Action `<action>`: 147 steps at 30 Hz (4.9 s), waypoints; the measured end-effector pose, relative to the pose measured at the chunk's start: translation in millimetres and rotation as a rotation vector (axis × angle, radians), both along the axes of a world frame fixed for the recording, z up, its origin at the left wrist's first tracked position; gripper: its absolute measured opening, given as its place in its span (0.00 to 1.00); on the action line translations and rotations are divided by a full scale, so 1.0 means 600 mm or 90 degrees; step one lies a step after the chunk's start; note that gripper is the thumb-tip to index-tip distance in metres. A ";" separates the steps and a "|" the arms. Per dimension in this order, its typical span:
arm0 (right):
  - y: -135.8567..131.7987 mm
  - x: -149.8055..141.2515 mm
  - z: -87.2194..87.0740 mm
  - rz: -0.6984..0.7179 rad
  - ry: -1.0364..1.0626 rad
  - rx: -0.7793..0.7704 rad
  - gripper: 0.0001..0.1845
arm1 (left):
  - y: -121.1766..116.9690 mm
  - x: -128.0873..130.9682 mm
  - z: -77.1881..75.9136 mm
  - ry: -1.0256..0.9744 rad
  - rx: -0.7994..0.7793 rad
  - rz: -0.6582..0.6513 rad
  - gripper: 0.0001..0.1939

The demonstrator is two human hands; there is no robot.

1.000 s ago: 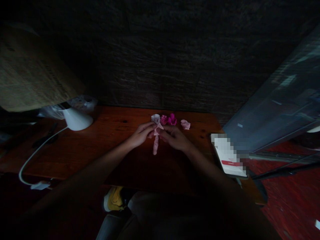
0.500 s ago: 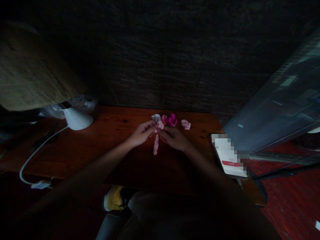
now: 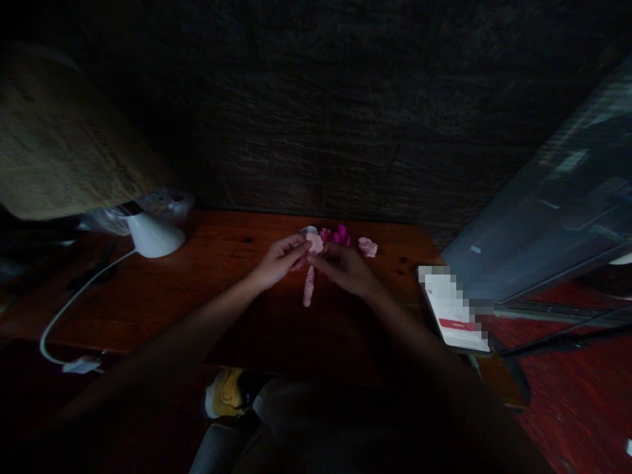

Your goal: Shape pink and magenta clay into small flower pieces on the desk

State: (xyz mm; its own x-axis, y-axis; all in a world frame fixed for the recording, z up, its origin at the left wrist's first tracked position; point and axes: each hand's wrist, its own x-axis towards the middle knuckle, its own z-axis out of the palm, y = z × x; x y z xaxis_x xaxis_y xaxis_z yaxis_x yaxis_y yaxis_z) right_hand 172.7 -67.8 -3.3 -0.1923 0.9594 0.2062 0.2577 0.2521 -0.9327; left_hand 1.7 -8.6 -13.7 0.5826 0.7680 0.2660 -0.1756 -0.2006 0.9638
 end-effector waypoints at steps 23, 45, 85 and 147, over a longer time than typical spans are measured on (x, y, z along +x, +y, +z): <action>0.006 0.007 0.006 -0.163 0.116 -0.022 0.19 | 0.005 0.003 -0.001 -0.055 -0.007 0.050 0.15; 0.007 0.006 0.005 -0.159 0.046 0.005 0.22 | 0.008 0.005 -0.007 -0.051 -0.001 0.024 0.16; 0.008 0.004 -0.002 -0.108 0.049 0.022 0.20 | 0.003 -0.007 -0.009 0.164 0.261 0.079 0.20; 0.005 -0.001 0.000 -0.036 0.123 -0.077 0.18 | -0.004 -0.007 0.003 0.168 0.265 0.068 0.18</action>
